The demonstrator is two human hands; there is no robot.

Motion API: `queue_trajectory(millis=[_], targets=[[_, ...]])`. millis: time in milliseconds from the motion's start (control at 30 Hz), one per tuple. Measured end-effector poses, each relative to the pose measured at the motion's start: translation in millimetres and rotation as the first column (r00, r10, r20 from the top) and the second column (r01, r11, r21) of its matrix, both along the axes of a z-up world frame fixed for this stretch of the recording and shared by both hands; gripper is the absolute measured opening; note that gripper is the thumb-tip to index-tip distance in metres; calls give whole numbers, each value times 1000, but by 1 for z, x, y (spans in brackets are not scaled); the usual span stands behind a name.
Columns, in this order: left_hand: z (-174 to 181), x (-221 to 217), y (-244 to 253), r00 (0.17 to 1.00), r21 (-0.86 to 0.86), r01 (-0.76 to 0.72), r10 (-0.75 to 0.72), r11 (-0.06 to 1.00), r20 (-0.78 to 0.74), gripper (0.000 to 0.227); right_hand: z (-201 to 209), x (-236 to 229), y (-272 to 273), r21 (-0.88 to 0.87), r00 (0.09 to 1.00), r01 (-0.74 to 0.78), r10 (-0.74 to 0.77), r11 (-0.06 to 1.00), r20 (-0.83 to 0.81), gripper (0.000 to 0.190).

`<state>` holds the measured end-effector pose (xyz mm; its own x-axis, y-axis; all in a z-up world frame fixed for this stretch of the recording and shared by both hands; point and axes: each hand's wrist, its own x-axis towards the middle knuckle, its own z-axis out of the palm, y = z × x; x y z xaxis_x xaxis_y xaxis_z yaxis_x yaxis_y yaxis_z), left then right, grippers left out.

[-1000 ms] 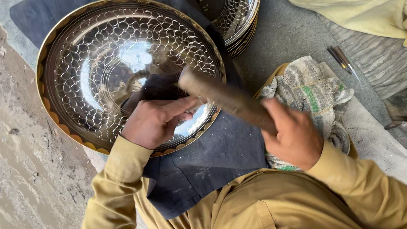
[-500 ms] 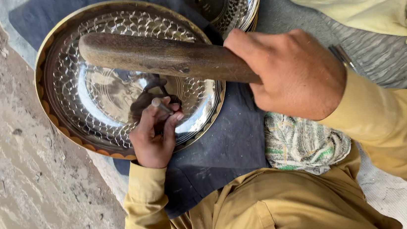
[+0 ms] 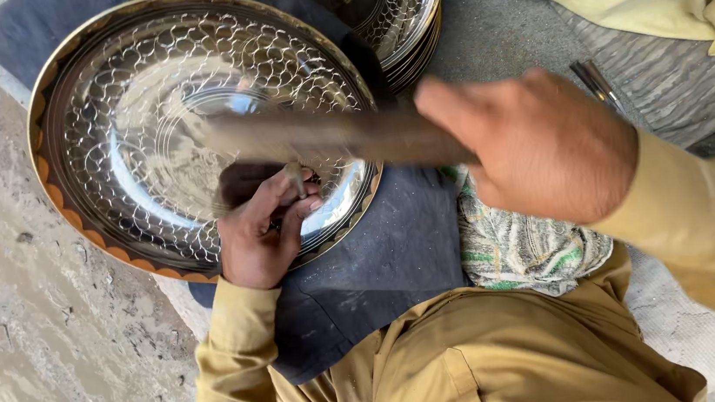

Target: The person uses a hammer and a metal punch to create a decorative pattern on a metal plate. They repeatedly strike the punch with the hammer to form a textured design on the plate's surface.

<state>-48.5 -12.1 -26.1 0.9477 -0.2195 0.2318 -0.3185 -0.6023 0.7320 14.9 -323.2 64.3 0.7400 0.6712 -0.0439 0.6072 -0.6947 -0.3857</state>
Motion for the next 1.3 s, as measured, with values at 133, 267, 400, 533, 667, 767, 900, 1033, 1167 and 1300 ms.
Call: queue_trajectory(millis=[133, 267, 400, 533, 667, 767, 900, 1033, 1167, 1300], targets=[[8, 18, 7, 977, 80, 215, -215, 973, -10, 37, -44, -45, -4, 307, 944, 299, -234, 904, -231, 47], [19, 36, 8, 917, 164, 395, -377, 904, -131, 37, -82, -92, 7, 334, 897, 436, -374, 836, -236, 49], [25, 51, 5, 817, 241, 575, -535, 782, -216, 41, -108, -120, 31, 449, 826, 564, -473, 693, -307, 35], [24, 61, 1, 750, 279, 661, -606, 697, -264, 38, -131, -129, 45, 497, 794, 599, -544, 628, -271, 40], [19, 63, -1, 682, 289, 729, -699, 621, -216, 62, -153, -131, 51, 584, 837, 503, -528, 637, -144, 41], [23, 57, 0, 705, 312, 709, -621, 632, -343, 36, -159, -132, 57, 593, 867, 446, -489, 670, -99, 43], [37, 46, -1, 798, 321, 603, -559, 731, -225, 42, -149, -122, 52, 510, 831, 546, -507, 664, -229, 37], [46, 26, 5, 966, 91, 259, -257, 962, -32, 39, -124, -108, 37, 522, 793, 607, -501, 599, -346, 40], [23, 7, 10, 980, -210, 65, -102, 975, -173, 48, -107, -102, 20, 479, 833, 554, -465, 681, -302, 42], [14, 11, 17, 985, -3, 144, -144, 990, -94, 44, -94, -85, 14, 468, 859, 506, -377, 725, -346, 43]])
